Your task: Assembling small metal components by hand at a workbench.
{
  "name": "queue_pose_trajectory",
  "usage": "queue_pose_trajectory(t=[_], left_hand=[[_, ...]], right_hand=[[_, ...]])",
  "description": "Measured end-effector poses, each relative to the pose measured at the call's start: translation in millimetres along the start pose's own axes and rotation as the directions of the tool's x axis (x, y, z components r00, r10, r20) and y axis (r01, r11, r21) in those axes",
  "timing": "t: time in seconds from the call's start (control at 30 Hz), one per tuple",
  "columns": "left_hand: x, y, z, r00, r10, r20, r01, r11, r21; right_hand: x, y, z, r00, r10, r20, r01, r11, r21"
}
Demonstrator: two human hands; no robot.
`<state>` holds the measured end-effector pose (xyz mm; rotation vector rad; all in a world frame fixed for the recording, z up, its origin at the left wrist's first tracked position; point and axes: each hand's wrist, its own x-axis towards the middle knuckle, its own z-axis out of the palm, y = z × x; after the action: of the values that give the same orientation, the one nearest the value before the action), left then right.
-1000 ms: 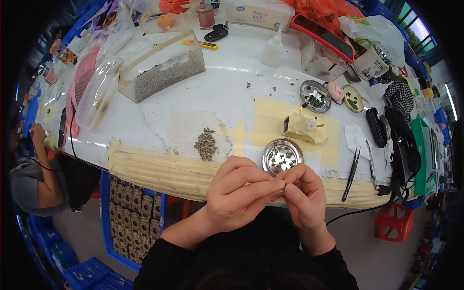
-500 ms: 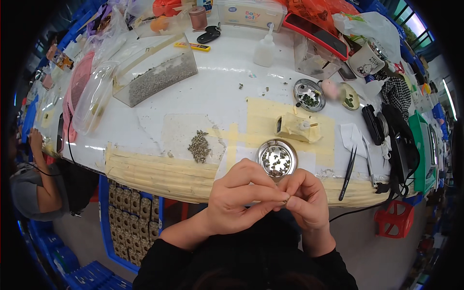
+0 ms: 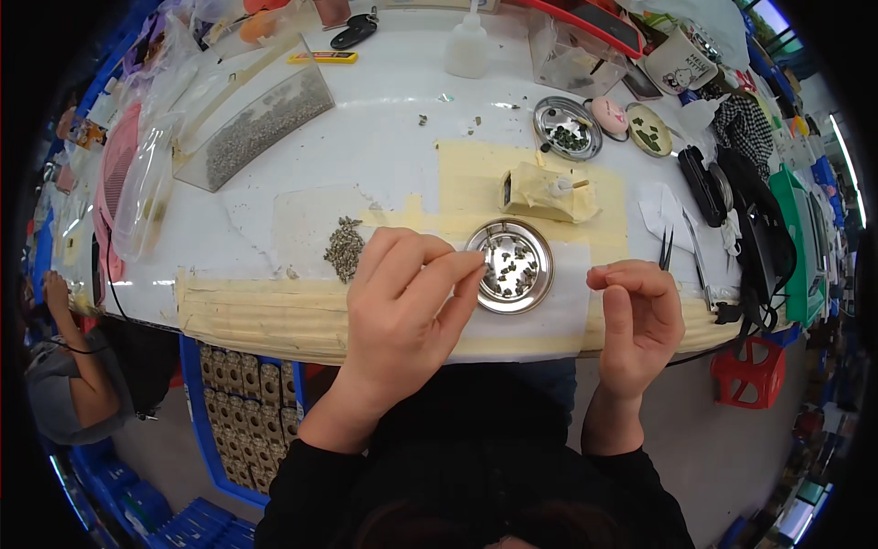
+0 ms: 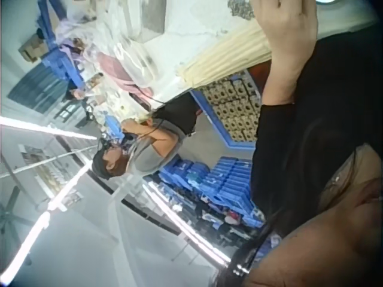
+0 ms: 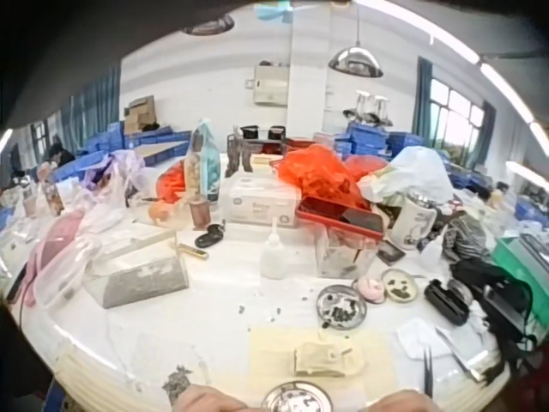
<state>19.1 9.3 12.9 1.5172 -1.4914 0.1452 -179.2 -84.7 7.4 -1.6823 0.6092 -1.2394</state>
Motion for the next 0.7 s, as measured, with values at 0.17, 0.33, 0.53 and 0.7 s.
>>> queue_pose_trajectory(t=[0.17,0.33,0.53,0.7], left_hand=[[-2.6,-2.5,5.6,0.999,-0.054,-0.004,0.054,0.999,0.005],[3.1,0.7,18.0,0.999,-0.035,0.033,0.036,0.999,-0.027],[-0.9,-4.6,-4.1,0.986,-0.154,-0.065,0.153,0.988,-0.026],[-19.2,-28.8,-50.5,0.937,-0.304,-0.172,0.324,0.94,0.104]], right_hand=[[0.0,18.6,-3.7,0.992,-0.118,-0.041,0.106,0.971,-0.215],[3.6,20.8,-3.0,0.988,-0.15,-0.035,0.136,0.96,-0.246],[3.4,20.8,-3.5,0.993,-0.117,-0.025,0.108,0.966,-0.234],[1.7,20.0,-3.1,0.997,-0.074,-0.022,0.068,0.977,-0.203]])
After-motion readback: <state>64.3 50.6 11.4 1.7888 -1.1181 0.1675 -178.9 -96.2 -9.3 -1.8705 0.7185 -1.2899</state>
